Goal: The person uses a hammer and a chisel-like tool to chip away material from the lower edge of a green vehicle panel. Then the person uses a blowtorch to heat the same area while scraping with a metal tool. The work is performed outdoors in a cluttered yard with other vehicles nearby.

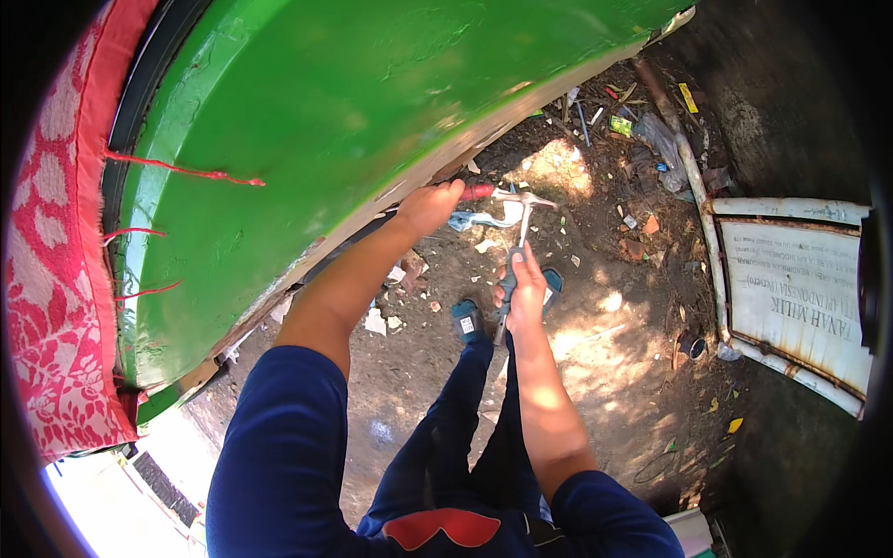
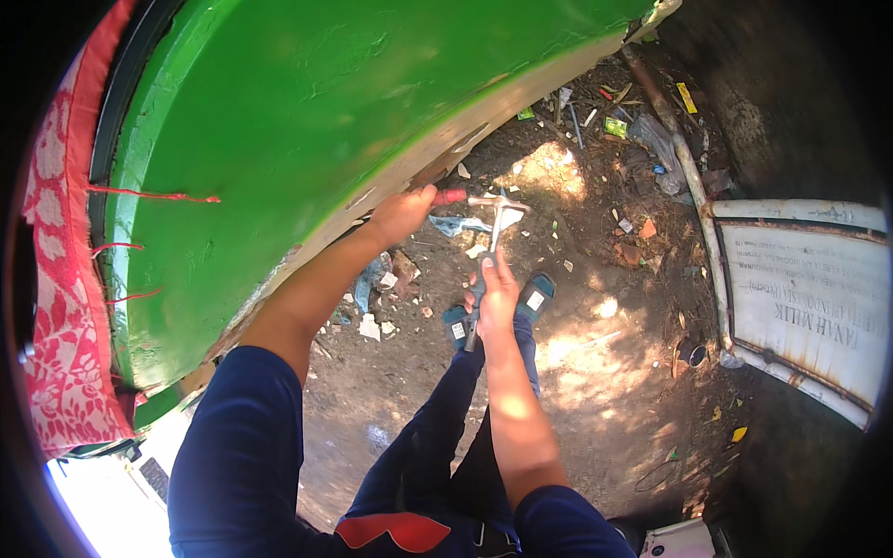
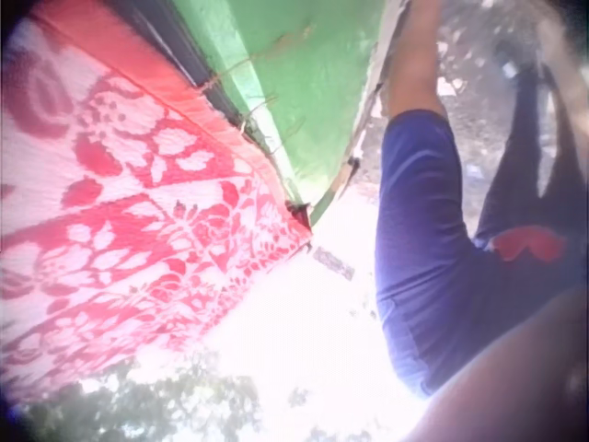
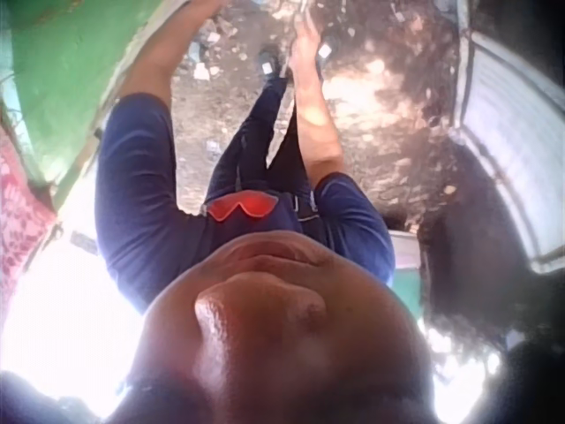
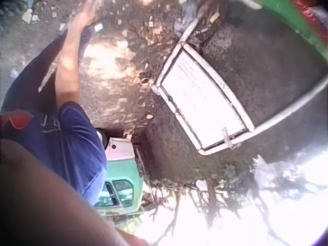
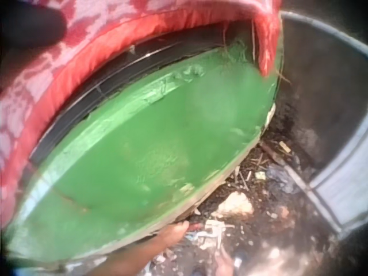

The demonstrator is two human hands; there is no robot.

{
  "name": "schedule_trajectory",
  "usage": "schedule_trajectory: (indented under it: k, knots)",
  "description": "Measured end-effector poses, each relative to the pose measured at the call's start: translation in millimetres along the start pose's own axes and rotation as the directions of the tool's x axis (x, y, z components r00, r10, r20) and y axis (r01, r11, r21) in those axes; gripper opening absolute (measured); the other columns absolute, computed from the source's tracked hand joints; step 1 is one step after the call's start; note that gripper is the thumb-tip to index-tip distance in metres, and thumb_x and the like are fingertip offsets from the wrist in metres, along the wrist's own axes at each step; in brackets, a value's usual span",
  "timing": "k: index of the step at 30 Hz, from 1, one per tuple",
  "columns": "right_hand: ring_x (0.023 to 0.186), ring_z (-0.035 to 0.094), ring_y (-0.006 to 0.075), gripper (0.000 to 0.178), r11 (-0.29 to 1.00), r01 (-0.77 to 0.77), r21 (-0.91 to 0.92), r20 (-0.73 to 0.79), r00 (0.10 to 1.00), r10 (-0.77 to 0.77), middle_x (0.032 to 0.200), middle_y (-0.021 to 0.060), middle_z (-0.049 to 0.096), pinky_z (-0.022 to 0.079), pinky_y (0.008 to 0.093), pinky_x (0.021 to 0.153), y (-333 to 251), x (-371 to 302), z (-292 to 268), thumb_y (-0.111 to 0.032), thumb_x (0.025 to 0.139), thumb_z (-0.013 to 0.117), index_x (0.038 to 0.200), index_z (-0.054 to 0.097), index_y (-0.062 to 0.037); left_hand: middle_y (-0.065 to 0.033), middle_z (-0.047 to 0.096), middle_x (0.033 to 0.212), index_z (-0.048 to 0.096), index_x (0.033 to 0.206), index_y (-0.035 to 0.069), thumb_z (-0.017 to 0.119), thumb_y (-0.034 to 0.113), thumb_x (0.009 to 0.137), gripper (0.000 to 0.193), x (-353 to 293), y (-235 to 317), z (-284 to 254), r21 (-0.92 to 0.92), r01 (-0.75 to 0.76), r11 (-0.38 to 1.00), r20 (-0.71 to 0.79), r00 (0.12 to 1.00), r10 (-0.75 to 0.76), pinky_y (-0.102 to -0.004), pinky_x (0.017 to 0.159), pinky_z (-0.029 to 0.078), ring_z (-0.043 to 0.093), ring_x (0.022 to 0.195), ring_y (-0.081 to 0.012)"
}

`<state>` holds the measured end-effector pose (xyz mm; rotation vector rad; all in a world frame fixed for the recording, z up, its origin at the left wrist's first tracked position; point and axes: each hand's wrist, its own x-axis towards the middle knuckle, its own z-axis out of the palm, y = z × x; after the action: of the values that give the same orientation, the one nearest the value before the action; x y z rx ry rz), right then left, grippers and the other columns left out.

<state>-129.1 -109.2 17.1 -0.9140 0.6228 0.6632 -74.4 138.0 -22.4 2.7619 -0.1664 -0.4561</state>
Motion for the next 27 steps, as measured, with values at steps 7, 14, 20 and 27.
schedule_trajectory:
  k: [7, 14, 20, 27]
  knots:
    - [0.046, 0.047, 0.0124, 0.045, 0.999, 0.002, -0.054, -0.045, 0.999, -0.004, 0.073, 0.0017, 0.052, 0.037, 0.0272, 0.038, -9.5, -11.8, 1.0, -0.026, 0.103, 0.052, 0.146, 0.038, -0.0181, -0.0190, 0.067, 0.097, 0.048, 0.104, 0.007, 0.049, 0.010, 0.092, 0.013, -10.0, 4.2, 2.6, -0.023, -0.010, 1.000, -0.021, 1.000, 0.009, -0.0503, 0.071, 0.053, 0.068, 0.085, -0.0398]
    - [0.046, 0.047, 0.0124, 0.049, 0.992, -0.054, -0.114, -0.040, 0.998, 0.050, 0.074, 0.0018, 0.052, 0.036, 0.0271, 0.038, -12.4, -12.6, 4.4, -0.026, 0.103, 0.054, 0.148, 0.039, -0.0178, -0.0202, 0.067, 0.099, 0.048, 0.103, 0.006, 0.047, 0.013, 0.095, 0.011, -11.5, 11.0, -3.0, -0.045, 0.031, 0.998, 0.033, 0.999, -0.030, -0.0510, 0.073, 0.052, 0.068, 0.088, -0.0396]
    - [0.045, 0.046, 0.0136, 0.043, 0.998, -0.019, -0.054, -0.042, 0.999, 0.017, 0.073, 0.0028, 0.052, 0.036, 0.0278, 0.037, -15.1, -5.8, 3.3, -0.024, 0.102, 0.055, 0.143, 0.044, -0.0147, -0.0194, 0.068, 0.099, 0.049, 0.104, 0.005, 0.046, 0.012, 0.095, 0.011, -9.7, 14.7, -8.9, 0.023, 0.025, 0.999, 0.088, 0.996, -0.026, -0.0478, 0.072, 0.055, 0.070, 0.089, -0.0363]
    - [0.045, 0.047, 0.0139, 0.048, 1.000, 0.022, -0.019, -0.099, 0.995, -0.023, 0.071, 0.0025, 0.052, 0.036, 0.0287, 0.038, -16.2, -14.5, -4.8, -0.024, 0.102, 0.055, 0.147, 0.041, -0.0169, -0.0193, 0.068, 0.097, 0.049, 0.104, 0.005, 0.047, 0.011, 0.095, 0.011, -15.6, 19.8, 0.1, 0.041, 0.030, 0.999, 0.085, 0.996, -0.033, -0.0472, 0.073, 0.056, 0.070, 0.090, -0.0359]
